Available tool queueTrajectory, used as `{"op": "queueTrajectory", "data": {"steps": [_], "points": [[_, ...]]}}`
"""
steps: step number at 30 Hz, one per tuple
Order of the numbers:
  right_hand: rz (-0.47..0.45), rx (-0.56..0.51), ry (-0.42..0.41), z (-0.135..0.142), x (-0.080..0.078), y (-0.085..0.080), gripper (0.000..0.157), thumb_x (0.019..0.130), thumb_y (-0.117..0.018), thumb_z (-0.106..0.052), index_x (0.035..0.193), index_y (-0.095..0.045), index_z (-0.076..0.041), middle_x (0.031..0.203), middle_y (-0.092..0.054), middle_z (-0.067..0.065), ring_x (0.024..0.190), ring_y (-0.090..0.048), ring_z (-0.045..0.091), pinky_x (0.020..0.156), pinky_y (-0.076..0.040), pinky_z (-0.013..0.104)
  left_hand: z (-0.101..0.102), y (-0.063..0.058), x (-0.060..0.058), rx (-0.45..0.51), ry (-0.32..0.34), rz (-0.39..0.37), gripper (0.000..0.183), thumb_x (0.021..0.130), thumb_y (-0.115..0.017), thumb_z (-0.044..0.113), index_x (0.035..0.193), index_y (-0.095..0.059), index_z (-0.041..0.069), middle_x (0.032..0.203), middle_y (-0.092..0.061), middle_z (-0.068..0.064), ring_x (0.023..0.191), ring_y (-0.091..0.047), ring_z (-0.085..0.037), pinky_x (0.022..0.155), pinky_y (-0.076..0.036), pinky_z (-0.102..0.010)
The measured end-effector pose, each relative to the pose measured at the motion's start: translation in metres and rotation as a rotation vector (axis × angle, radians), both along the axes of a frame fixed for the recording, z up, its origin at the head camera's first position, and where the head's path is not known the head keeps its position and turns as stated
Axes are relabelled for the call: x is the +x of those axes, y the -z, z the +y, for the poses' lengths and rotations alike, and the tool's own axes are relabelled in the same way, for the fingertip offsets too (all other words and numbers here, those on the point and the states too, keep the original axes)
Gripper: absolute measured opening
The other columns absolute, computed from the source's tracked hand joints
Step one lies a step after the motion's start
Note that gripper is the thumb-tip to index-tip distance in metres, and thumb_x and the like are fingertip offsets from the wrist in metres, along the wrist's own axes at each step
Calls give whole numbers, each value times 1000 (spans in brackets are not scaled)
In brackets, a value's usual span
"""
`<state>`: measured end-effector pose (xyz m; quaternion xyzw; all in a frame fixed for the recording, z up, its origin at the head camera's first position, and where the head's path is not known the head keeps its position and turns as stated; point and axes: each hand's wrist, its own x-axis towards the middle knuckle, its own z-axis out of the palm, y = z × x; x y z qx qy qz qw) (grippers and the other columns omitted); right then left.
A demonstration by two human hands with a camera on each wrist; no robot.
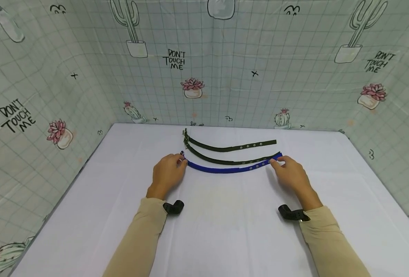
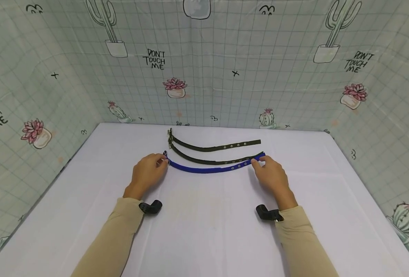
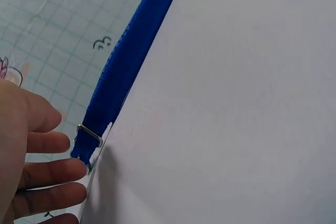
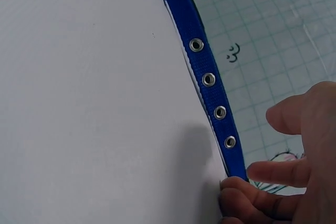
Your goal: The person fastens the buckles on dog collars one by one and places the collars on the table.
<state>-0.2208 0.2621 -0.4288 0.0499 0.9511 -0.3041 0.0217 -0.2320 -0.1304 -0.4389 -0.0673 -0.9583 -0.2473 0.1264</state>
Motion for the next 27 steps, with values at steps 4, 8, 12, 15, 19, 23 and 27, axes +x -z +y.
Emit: {"op": "queueTrajectory", "data": {"steps": [4, 8, 12, 15, 19, 23, 27], "points": [[-6, 9, 31, -2, -4, 1, 69, 102, -41, -58, 135, -54, 2, 125, -61, 30, 112, -58, 45, 88, -47, 57, 4, -3, -1, 18, -10, -27, 26, 99, -60, 30, 112, -75, 12, 96, -68, -2, 88, -63, -20, 72, -52, -41], [-22, 8, 88, -4, -8, 2, 68, 101, -42, -58, 129, -59, 1, 129, -59, 29, 113, -57, 46, 86, -47, 56, 5, -3, -1, 23, -26, -22, 24, 98, -62, 28, 109, -75, 13, 92, -68, -1, 84, -63, -20, 70, -52, -41], [-37, 11, 144, -5, -10, 1, 65, 100, -45, -57, 125, -63, 0, 127, -60, 28, 108, -59, 44, 79, -48, 52, 9, -2, -3, 15, -4, -3, 27, 97, -63, 27, 119, -73, 12, 87, -65, 1, 77, -59, -17, 65, -49, -38], [-41, 18, 162, -5, -9, 2, 63, 98, -47, -58, 121, -65, -2, 122, -64, 26, 103, -61, 41, 73, -48, 48, 13, 1, -4, 6, 32, 16, 35, 97, -63, 26, 129, -68, 12, 86, -64, -1, 75, -58, -19, 64, -49, -38], [-35, 35, 150, -6, -9, 3, 60, 97, -51, -59, 113, -67, -4, 113, -66, 22, 92, -62, 36, 65, -46, 42, 17, 2, -3, -38, 58, 36, 32, 97, -63, 27, 126, -71, 15, 95, -68, -7, 84, -62, -25, 70, -51, -42], [4, 36, 127, -12, -11, 5, 54, 95, -55, -58, 106, -65, -6, 104, -67, 17, 87, -61, 33, 62, -46, 40, 19, 3, 0, -82, 52, 40, 26, 97, -64, 27, 118, -76, 17, 100, -68, -10, 89, -62, -29, 74, -50, -45], [69, 12, 113, -23, -13, 10, 46, 94, -60, -52, 106, -63, -7, 102, -68, 15, 88, -63, 34, 64, -47, 44, 22, 5, 2, -115, 50, 24, 27, 97, -64, 28, 119, -76, 16, 97, -64, -10, 88, -58, -28, 74, -48, -44]]}}
